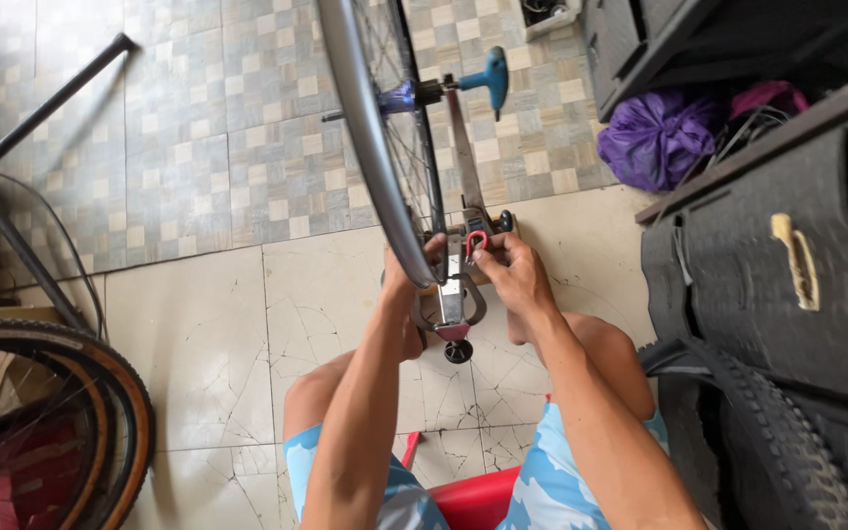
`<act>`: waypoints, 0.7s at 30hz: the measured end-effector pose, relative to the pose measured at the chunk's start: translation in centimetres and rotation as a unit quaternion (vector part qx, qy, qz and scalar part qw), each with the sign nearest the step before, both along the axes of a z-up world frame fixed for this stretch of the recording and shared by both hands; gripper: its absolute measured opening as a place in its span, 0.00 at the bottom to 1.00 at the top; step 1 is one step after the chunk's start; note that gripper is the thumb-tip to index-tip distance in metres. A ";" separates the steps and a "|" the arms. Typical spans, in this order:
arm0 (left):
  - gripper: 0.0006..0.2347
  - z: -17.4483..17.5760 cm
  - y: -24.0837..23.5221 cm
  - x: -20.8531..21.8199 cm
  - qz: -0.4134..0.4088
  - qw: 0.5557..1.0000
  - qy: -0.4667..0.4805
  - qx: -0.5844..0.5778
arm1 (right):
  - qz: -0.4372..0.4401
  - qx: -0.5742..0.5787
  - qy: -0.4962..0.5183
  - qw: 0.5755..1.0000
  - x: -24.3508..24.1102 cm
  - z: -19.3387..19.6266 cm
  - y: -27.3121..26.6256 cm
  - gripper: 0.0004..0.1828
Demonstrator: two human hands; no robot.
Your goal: The person uses a spoke wrench to adjust the tension of the spokes on a bicycle wheel mounted on a truing stand. They repeatedly spin the wheel to check alignment and make small adjustments to the spokes.
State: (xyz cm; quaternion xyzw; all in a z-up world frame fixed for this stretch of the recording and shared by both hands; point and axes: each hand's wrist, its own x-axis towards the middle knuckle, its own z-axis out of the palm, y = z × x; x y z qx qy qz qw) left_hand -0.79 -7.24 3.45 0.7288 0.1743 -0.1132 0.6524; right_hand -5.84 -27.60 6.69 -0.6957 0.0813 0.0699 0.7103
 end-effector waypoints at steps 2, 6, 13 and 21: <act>0.20 -1.2 1.0 0.8 -0.057 0.997 0.016 -0.040 | 0.003 0.046 0.001 0.999 -0.8 0.8 -0.3 0.10; 0.22 -2.7 1.5 1.4 -0.014 0.989 0.073 -0.130 | 0.024 -0.028 -0.009 0.999 -1.8 2.3 -0.4 0.11; 0.27 -1.9 1.2 1.5 0.004 0.986 0.116 -0.116 | 0.032 -0.147 0.028 0.988 -1.6 3.9 -1.3 0.14; 0.30 -0.3 1.3 0.4 -0.023 0.990 0.078 -0.111 | 0.012 -0.151 0.014 0.988 -0.9 1.7 -1.0 0.13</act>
